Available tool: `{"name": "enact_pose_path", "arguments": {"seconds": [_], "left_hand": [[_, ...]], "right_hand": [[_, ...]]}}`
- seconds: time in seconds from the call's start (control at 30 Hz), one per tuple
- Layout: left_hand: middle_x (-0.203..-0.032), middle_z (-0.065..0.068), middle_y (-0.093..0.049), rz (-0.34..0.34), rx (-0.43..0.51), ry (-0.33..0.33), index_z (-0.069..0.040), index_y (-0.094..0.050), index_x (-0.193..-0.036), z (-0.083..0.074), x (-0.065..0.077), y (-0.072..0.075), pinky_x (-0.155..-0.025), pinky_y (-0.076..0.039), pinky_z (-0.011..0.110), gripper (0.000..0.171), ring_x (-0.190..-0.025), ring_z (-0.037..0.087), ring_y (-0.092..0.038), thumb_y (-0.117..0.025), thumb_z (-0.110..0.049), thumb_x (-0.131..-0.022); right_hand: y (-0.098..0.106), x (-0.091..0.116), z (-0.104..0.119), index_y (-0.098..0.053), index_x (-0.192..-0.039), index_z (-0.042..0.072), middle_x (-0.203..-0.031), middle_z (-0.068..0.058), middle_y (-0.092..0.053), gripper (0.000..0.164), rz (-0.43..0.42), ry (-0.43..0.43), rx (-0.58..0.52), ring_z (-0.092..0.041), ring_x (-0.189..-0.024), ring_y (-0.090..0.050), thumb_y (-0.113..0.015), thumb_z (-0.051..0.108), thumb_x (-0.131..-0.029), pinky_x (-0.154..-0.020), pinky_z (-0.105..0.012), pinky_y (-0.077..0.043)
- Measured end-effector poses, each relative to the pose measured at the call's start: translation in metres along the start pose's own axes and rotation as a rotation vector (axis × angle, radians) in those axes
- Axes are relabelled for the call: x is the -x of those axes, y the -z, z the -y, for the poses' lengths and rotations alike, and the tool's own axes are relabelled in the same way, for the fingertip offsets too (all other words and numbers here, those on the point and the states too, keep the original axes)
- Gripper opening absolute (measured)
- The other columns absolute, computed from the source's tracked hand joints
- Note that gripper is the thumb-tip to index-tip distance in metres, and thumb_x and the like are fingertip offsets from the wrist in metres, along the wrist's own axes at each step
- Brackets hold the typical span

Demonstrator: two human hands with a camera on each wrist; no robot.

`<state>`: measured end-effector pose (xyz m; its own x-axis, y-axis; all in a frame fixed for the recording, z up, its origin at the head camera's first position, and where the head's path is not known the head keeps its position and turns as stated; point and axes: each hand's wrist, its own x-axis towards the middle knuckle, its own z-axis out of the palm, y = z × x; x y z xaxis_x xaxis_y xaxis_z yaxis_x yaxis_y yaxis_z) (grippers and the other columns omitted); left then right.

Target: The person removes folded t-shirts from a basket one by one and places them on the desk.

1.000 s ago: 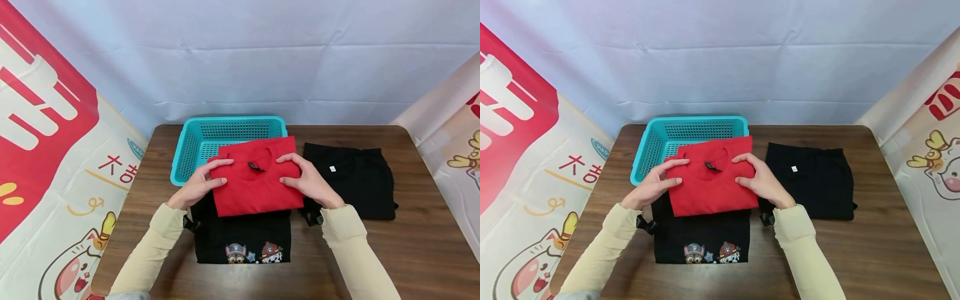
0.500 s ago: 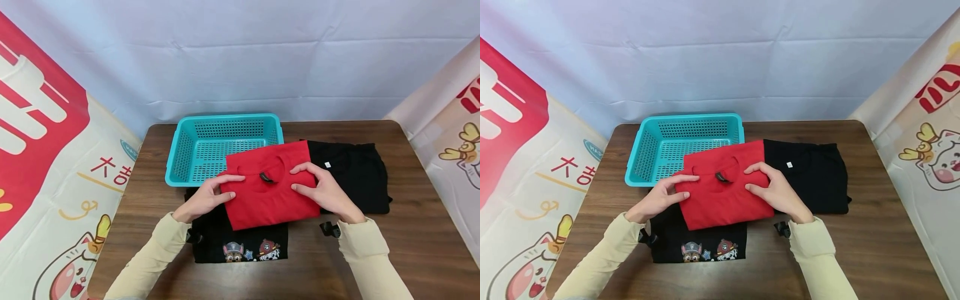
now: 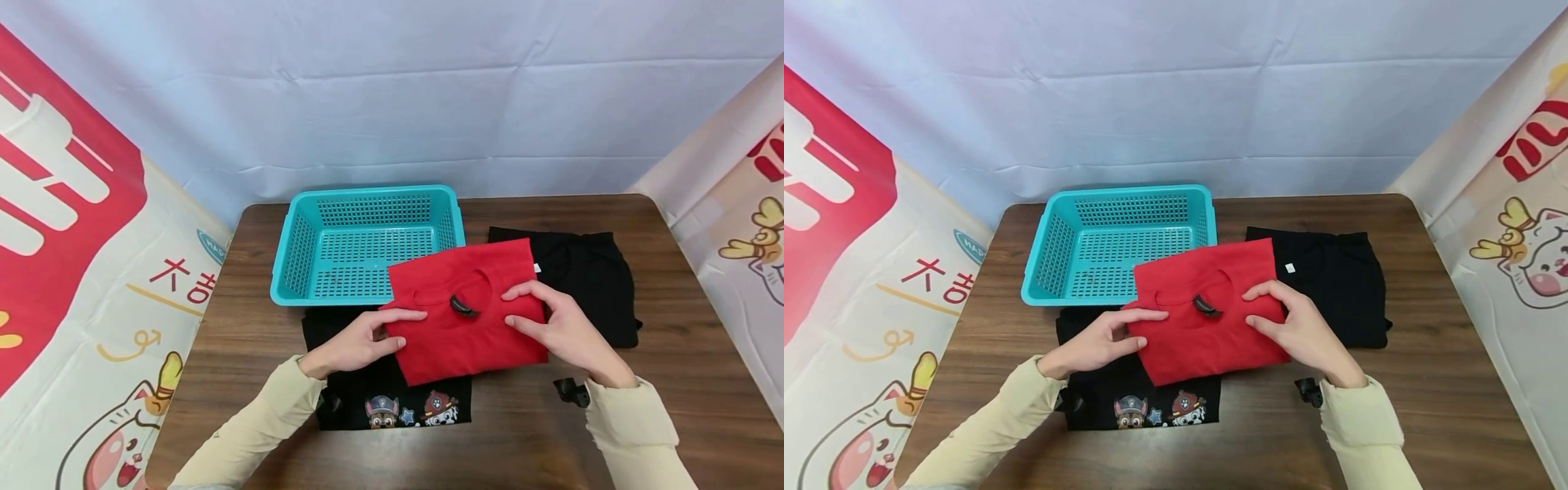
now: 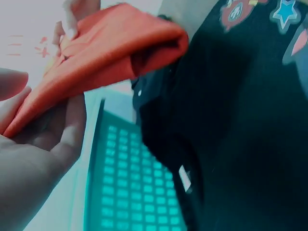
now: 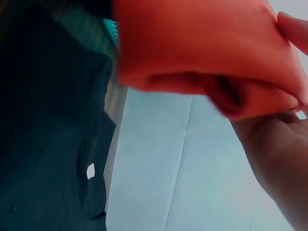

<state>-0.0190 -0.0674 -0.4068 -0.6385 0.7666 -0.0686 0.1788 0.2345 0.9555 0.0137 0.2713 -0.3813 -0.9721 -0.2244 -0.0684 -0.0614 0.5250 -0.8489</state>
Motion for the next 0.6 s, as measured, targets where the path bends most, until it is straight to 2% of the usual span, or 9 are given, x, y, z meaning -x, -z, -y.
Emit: {"name": "enact_pose_path", "arguments": {"seconds": [0.1,0.13,0.2,0.27,0.3,0.4,0.43,0.5,0.6], "left_hand": [[-0.119,0.009,-0.053,0.053,0.049,-0.003,-0.014,-0.049,-0.142,-0.001,-0.003,-0.008,-0.071,-0.048,0.021,0.047,-0.086,0.012,-0.056,-0.055,-0.006,-0.096],[-0.116,0.009,-0.055,0.071,0.061,0.001,-0.014,-0.048,-0.142,-0.001,-0.004,-0.011,-0.07,-0.048,0.02,0.047,-0.082,0.011,-0.055,-0.054,-0.006,-0.096],[-0.097,0.01,-0.057,0.102,0.07,0.011,-0.016,-0.048,-0.142,-0.001,-0.005,-0.016,-0.066,-0.047,0.019,0.047,-0.069,0.008,-0.053,-0.053,-0.006,-0.097],[-0.078,0.008,-0.054,0.128,0.058,0.017,-0.018,-0.048,-0.143,-0.001,-0.007,-0.02,-0.062,-0.044,0.019,0.047,-0.056,0.006,-0.046,-0.052,-0.007,-0.097],[-0.074,0.006,-0.052,0.14,0.047,0.024,-0.02,-0.048,-0.143,-0.001,-0.008,-0.022,-0.06,-0.043,0.019,0.047,-0.05,0.006,-0.042,-0.052,-0.007,-0.097],[-0.072,0.003,-0.051,0.187,0.05,0.053,-0.024,-0.046,-0.143,-0.001,-0.011,-0.028,-0.057,-0.041,0.019,0.048,-0.045,0.007,-0.036,-0.051,-0.009,-0.098],[-0.081,0.002,-0.055,0.206,0.066,0.061,-0.024,-0.046,-0.143,0.0,-0.012,-0.03,-0.058,-0.042,0.019,0.048,-0.047,0.012,-0.039,-0.05,-0.008,-0.098],[-0.084,0.001,-0.057,0.237,0.075,0.075,-0.025,-0.045,-0.144,0.0,-0.014,-0.035,-0.058,-0.042,0.019,0.048,-0.046,0.013,-0.038,-0.049,-0.009,-0.099],[-0.071,0.004,-0.053,0.278,0.072,0.073,-0.027,-0.044,-0.144,0.001,-0.017,-0.043,-0.055,-0.041,0.019,0.049,-0.045,0.014,-0.036,-0.049,-0.008,-0.099]], "right_hand": [[0.005,0.008,-0.004,-0.059,-0.114,0.02,-0.101,-0.001,-0.058,0.029,-0.022,0.022,0.032,-0.016,-0.078,-0.061,-0.07,0.014,-0.088,-0.063,-0.026,-0.053],[0.007,0.011,-0.006,-0.059,-0.114,0.02,-0.099,-0.001,-0.058,0.029,-0.028,0.032,0.046,-0.016,-0.076,-0.06,-0.07,0.013,-0.088,-0.062,-0.025,-0.052],[0.009,0.017,-0.009,-0.058,-0.114,0.02,-0.097,0.0,-0.058,0.031,-0.04,0.051,0.067,-0.015,-0.074,-0.06,-0.071,0.01,-0.087,-0.061,-0.024,-0.051],[0.011,0.023,-0.013,-0.058,-0.115,0.019,-0.096,0.001,-0.057,0.034,-0.046,0.072,0.081,-0.013,-0.072,-0.058,-0.071,0.008,-0.086,-0.06,-0.023,-0.049],[0.012,0.025,-0.015,-0.058,-0.116,0.019,-0.097,0.002,-0.057,0.035,-0.048,0.081,0.086,-0.012,-0.073,-0.058,-0.071,0.007,-0.085,-0.061,-0.023,-0.049],[0.014,0.032,-0.02,-0.057,-0.117,0.018,-0.104,0.004,-0.055,0.039,-0.052,0.096,0.104,-0.008,-0.082,-0.055,-0.072,0.004,-0.084,-0.062,-0.021,-0.049],[0.014,0.035,-0.021,-0.057,-0.117,0.018,-0.106,0.005,-0.054,0.04,-0.052,0.095,0.11,-0.007,-0.084,-0.054,-0.073,0.004,-0.084,-0.063,-0.02,-0.049],[0.015,0.04,-0.025,-0.057,-0.118,0.019,-0.109,0.006,-0.053,0.041,-0.055,0.091,0.125,-0.006,-0.09,-0.052,-0.073,0.004,-0.083,-0.065,-0.019,-0.049],[0.018,0.048,-0.03,-0.057,-0.118,0.02,-0.109,0.008,-0.053,0.043,-0.059,0.079,0.137,-0.005,-0.089,-0.052,-0.074,0.004,-0.082,-0.063,-0.02,-0.049]]}}
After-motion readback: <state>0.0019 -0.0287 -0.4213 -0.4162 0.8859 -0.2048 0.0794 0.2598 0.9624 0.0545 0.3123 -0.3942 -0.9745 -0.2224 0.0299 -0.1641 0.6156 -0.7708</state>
